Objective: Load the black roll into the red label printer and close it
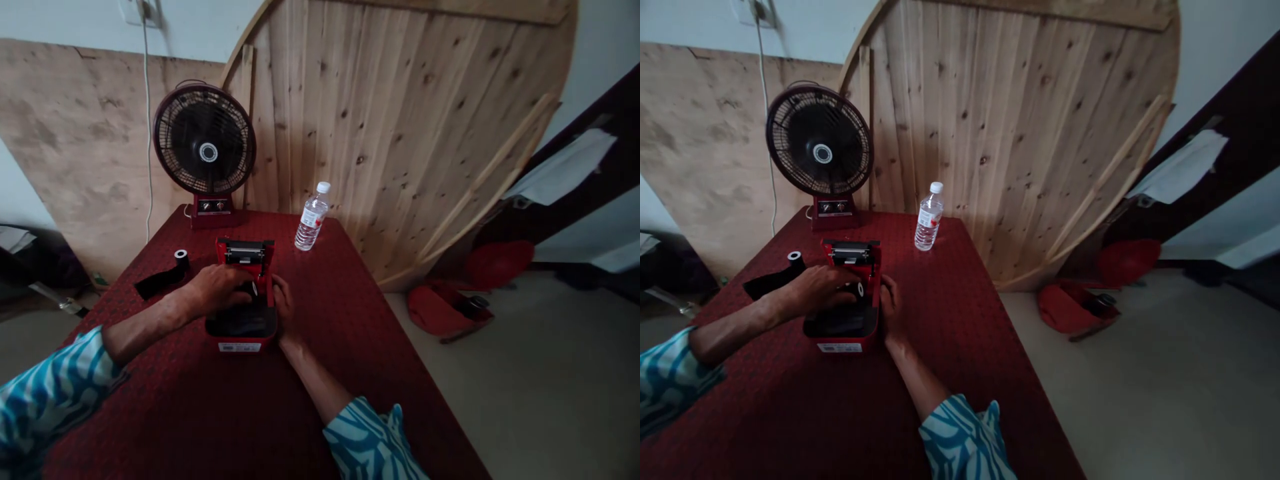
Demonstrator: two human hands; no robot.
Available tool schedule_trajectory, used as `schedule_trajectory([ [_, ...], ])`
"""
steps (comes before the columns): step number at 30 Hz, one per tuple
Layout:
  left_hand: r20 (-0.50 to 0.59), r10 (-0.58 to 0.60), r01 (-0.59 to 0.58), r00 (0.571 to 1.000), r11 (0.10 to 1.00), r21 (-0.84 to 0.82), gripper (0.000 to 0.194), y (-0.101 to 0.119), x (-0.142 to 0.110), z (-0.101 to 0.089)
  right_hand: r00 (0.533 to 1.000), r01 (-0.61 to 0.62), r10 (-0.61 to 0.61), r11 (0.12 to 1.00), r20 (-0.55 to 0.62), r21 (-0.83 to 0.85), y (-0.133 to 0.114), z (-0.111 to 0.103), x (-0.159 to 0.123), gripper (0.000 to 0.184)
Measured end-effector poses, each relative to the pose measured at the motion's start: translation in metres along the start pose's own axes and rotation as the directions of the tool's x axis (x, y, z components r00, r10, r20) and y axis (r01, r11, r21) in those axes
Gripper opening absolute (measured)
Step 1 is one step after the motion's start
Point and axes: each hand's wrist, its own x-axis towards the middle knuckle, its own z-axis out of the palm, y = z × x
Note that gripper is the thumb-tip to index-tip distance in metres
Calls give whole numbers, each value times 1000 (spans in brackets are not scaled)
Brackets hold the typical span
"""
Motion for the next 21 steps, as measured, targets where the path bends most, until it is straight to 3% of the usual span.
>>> schedule_trajectory([
  [4, 123, -65, 41, 990, 980, 192, 28, 11, 16, 6, 999, 30, -30, 999, -12, 11, 1, 0, 1, 35],
  [12, 207, -24, -12, 978, 985, 174, 19, 8, 37, 11, 1000, 30, -30, 1000, -3, 2, 2, 0, 2, 36],
  [15, 187, 20, -40, 982, 994, 105, 23, -3, 22, 4, 999, 36, -36, 999, -16, -4, 2, 0, 2, 35],
  [19, -13, 63, -64, 998, 983, -170, 33, -17, -20, -4, 999, 32, -32, 1000, -5, 0, 3, 0, 2, 36],
  [21, -54, 81, -91, 995, 968, -233, 34, -21, -37, -2, 999, 37, -37, 999, -3, 9, 3, 1, 2, 37],
])
